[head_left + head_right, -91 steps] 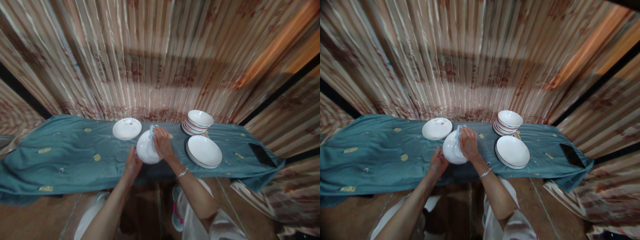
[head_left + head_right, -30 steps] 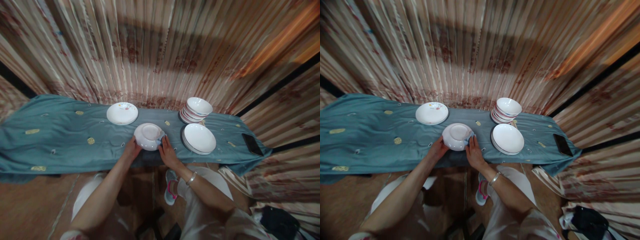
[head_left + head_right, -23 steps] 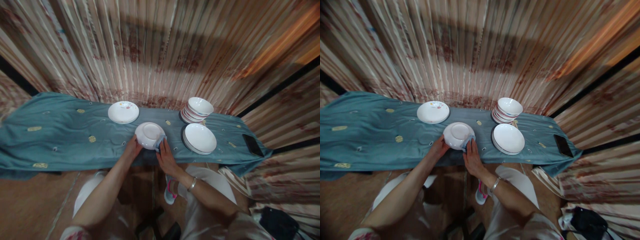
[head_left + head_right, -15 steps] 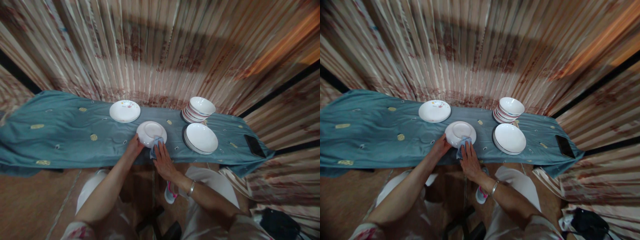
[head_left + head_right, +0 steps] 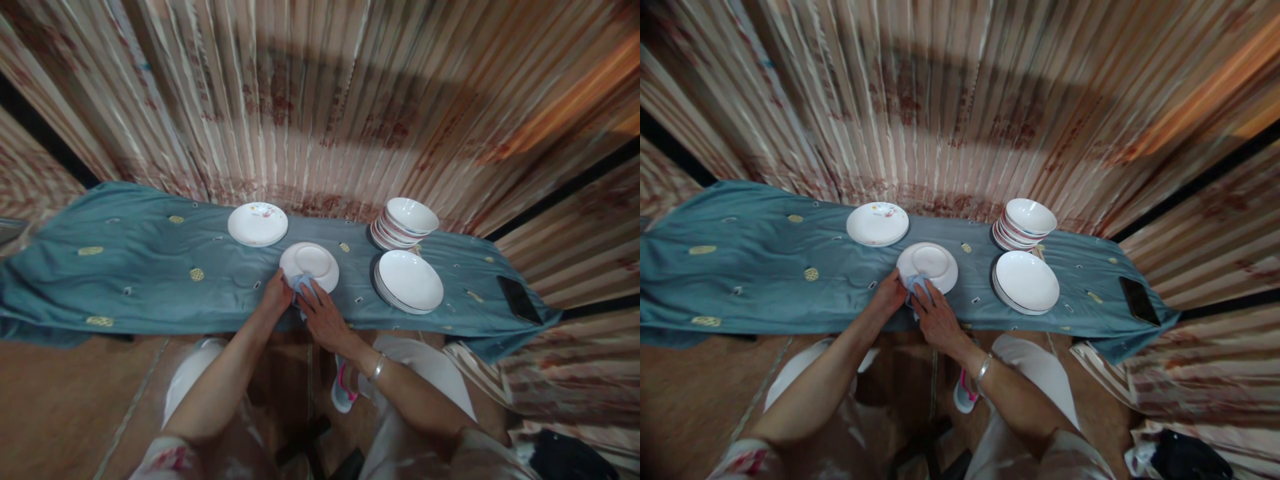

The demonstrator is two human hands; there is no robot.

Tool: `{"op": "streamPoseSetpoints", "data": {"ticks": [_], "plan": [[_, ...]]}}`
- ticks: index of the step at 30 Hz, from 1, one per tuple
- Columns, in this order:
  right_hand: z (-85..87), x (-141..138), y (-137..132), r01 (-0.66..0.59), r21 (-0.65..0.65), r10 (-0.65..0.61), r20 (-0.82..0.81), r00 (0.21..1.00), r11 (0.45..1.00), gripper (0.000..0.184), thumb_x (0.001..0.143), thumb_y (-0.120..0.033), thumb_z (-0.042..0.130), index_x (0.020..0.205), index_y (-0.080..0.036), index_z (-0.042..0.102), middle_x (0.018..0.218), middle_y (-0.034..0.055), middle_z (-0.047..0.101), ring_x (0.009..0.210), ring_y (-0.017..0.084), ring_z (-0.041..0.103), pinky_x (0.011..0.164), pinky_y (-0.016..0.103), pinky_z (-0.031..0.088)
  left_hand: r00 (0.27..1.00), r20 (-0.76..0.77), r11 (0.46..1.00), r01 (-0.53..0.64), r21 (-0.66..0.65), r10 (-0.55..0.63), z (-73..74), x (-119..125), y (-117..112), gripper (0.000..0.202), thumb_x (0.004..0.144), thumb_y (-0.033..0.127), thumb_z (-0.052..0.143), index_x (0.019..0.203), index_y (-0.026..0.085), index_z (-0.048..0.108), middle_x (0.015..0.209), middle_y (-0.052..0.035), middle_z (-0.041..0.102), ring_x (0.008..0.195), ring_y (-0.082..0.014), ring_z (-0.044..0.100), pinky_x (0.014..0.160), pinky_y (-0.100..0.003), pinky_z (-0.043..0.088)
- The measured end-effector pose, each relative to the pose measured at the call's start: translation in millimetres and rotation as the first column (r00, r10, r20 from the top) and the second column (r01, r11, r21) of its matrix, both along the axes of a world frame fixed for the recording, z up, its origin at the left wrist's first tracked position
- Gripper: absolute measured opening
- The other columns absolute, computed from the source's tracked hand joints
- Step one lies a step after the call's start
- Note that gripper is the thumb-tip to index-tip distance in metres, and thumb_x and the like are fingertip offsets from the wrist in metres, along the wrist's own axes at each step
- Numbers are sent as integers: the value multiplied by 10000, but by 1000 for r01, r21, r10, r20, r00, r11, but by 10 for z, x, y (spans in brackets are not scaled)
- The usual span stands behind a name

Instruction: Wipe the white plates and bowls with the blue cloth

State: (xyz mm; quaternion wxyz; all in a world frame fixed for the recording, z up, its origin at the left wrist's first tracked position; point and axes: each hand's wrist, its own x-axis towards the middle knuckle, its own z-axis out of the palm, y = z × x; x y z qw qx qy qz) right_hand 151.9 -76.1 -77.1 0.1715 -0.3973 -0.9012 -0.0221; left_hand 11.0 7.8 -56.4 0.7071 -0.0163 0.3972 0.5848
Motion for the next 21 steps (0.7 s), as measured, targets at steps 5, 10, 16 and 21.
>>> {"op": "streamPoseSetpoints", "data": {"ticks": [5, 10, 16, 21], "plan": [[69, -48, 142, -56, -40, 57, 19, 998, 998, 600, 868, -73, 504, 1463, -13, 455, 1588, 190, 383, 1553, 293, 146, 1269, 499, 268, 997, -37, 998, 62, -13, -63, -1, -31, -18, 336, 1001, 198, 381, 907, 140, 698, 720, -61, 735, 844, -178, 721, 895, -262, 536], [117, -144, 273, -72, -48, 72, -16, 997, 996, 563, 874, -62, 483, 1436, -61, 509, 1544, 160, 460, 1540, 276, 197, 1257, 492, 292, 997, -74, 999, 19, -37, -22, -51, -42, -7, 271, 971, 192, 451, 835, 157, 682, 658, -31, 698, 695, -153, 679, 770, -241, 546], [224, -263, 409, -83, -36, 81, -49, 996, 996, 394, 918, -69, 457, 1263, -75, 648, 1463, 169, 547, 1507, 272, 272, 1229, 493, 317, 998, -59, 999, -16, -43, 14, -23, -18, -11, 224, 931, 161, 493, 784, 161, 663, 615, -2, 671, 587, -114, 621, 658, -200, 519], [324, -351, 500, -60, -46, 59, -37, 998, 997, 327, 942, -75, 451, 1177, -92, 678, 1423, 166, 579, 1468, 267, 337, 1217, 493, 309, 999, -39, 999, -21, -34, 20, 0, -15, -30, 255, 942, 202, 485, 760, 156, 658, 684, -10, 694, 636, -108, 645, 697, -195, 525]]}}
